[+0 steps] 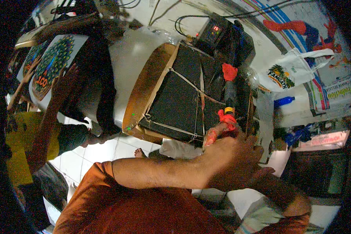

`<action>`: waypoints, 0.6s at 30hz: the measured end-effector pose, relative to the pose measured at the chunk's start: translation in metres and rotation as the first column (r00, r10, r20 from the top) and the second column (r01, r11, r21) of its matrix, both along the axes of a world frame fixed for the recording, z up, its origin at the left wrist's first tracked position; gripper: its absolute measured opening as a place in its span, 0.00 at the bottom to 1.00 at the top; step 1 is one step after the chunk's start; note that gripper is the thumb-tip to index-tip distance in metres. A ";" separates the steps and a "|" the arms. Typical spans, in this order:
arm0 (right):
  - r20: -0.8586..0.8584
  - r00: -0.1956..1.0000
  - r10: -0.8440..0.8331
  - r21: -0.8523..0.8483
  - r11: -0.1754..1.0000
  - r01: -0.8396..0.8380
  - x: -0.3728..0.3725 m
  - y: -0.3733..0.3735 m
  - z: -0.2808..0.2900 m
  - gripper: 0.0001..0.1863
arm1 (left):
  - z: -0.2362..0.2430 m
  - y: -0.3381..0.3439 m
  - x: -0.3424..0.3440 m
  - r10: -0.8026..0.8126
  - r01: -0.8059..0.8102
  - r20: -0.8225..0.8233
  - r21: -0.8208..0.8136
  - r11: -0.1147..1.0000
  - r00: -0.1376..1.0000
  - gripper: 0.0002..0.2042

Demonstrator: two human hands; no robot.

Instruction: The person places white tote bags onto a heat press, aligns them, and operates the machine to apply a printed design. They then remove the finished bags and stack them on the table.

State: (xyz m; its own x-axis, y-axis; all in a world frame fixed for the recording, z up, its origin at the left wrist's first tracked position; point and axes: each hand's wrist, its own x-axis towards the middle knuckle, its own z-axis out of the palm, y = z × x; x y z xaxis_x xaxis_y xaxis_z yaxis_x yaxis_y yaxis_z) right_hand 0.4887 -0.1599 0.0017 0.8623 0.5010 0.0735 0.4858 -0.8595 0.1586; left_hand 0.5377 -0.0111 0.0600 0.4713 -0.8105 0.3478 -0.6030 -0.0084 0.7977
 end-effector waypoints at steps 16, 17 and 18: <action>-0.052 0.998 -0.034 -0.013 0.999 0.034 0.008 0.039 -0.034 0.21 | -0.098 0.008 0.014 0.230 -0.202 0.204 -0.146 0.968 0.952 0.16; -0.044 0.999 -0.031 -0.015 0.999 0.030 0.007 0.040 -0.036 0.21 | -0.096 0.009 0.013 0.165 -0.146 0.194 -0.105 0.984 0.967 0.15; -0.037 0.998 -0.045 -0.003 0.999 0.045 0.007 0.040 -0.037 0.21 | -0.094 0.009 0.012 0.191 -0.164 0.185 -0.151 0.975 0.964 0.15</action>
